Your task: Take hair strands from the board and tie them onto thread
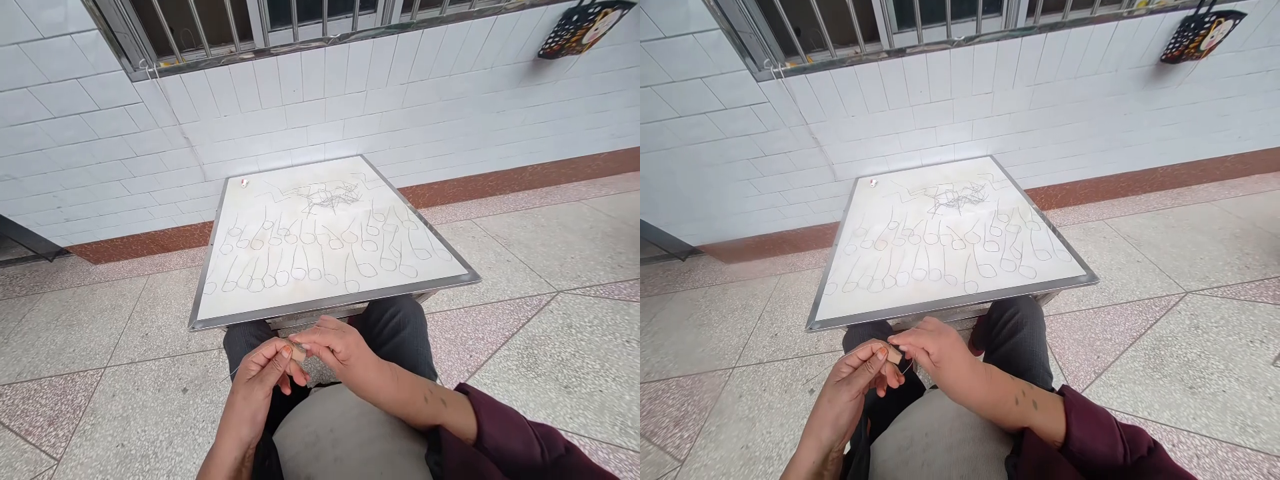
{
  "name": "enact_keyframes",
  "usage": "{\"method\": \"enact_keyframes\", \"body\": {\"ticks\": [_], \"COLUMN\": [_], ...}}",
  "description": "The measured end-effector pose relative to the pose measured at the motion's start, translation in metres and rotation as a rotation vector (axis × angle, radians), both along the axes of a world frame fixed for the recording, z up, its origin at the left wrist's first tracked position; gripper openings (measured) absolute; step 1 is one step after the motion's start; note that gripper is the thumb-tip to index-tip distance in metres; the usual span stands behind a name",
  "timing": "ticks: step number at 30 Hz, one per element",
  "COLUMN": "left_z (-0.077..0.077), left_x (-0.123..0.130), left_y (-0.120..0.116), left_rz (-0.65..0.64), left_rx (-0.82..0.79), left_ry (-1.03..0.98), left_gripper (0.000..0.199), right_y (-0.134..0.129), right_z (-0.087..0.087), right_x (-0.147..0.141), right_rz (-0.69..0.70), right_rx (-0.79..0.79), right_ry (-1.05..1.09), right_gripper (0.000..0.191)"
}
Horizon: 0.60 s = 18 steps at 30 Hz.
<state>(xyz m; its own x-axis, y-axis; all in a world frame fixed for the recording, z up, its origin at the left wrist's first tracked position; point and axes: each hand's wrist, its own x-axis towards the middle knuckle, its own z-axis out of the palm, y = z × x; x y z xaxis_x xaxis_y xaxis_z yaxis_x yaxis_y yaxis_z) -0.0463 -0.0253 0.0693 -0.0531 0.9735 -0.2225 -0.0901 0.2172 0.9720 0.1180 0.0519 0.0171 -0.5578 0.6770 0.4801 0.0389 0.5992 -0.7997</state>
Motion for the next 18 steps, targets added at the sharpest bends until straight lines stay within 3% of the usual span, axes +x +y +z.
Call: {"method": "enact_keyframes", "body": {"ticks": [4, 18], "left_z": [-0.0004, -0.0019], "left_x": [-0.0019, -0.0018], "left_y": [-0.0001, 0.001], "left_rz": [-0.052, -0.069], "left_rx": [-0.005, -0.048], "left_ry": [0.071, 0.063], "left_gripper": [0.032, 0.035], "right_y": [0.0002, 0.0], "right_z": [-0.0001, 0.0016], "right_x": [-0.0002, 0.0068], "right_rz": [0.016, 0.032], "right_rx": [0.128, 0.282], "right_ry": [-0.057, -0.222], "right_gripper": [0.032, 0.028]}}
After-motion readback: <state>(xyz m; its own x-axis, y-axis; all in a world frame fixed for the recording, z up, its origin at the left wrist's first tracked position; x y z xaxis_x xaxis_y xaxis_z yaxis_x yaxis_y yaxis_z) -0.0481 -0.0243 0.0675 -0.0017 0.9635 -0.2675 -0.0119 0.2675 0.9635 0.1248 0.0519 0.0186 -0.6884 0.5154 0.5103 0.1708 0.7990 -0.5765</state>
